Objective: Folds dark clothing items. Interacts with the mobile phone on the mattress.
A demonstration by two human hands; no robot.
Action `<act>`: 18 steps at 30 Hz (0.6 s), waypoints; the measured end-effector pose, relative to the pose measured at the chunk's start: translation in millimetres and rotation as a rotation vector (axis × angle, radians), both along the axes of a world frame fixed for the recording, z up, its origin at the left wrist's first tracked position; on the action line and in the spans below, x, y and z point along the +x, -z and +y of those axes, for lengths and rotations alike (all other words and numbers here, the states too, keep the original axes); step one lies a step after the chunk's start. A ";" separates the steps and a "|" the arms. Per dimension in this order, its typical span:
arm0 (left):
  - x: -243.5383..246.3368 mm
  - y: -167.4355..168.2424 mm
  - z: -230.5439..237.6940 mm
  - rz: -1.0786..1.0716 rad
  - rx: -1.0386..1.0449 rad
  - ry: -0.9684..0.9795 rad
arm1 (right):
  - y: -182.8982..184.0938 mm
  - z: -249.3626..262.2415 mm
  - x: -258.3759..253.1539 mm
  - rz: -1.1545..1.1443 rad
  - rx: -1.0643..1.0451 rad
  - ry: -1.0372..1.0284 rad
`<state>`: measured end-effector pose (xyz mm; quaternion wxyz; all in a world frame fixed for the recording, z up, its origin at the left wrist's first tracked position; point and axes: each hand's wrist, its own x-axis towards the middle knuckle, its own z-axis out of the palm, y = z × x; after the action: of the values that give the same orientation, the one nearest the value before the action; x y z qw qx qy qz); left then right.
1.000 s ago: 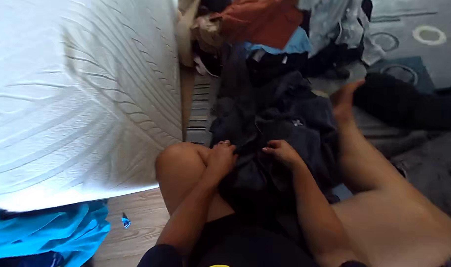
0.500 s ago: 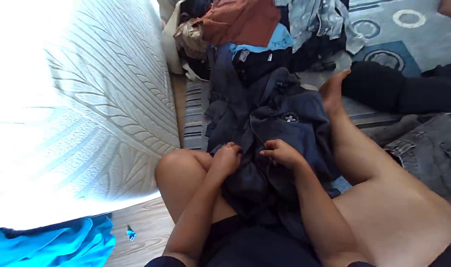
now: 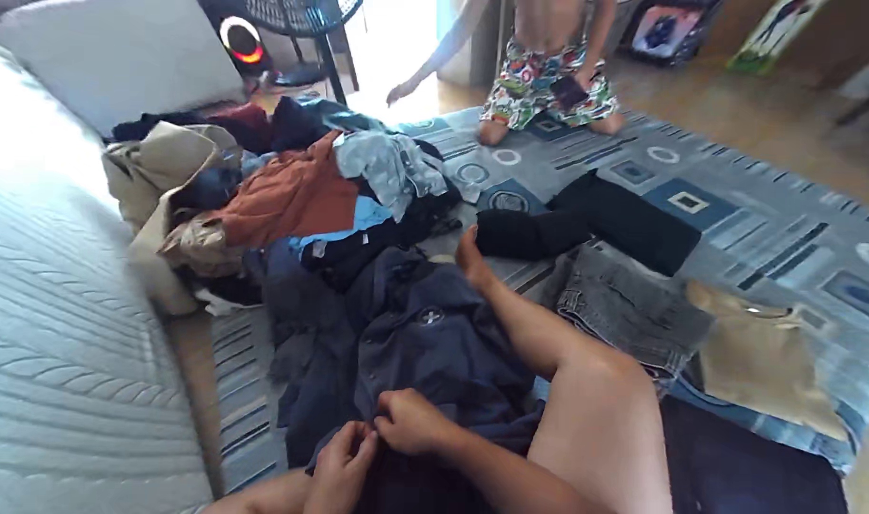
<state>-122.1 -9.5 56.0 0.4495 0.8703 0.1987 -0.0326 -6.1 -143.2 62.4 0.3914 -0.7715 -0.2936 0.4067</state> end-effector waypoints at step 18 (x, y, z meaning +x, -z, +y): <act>3.3 26.8 -11.1 0.041 -0.240 -0.221 | -2.3 2.9 -10.0 -0.099 -0.125 0.030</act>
<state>-118.8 -20.6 29.2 0.5469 0.7824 0.2970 -0.0244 -16.0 -140.3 64.6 0.3333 -0.8180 -0.2749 0.3798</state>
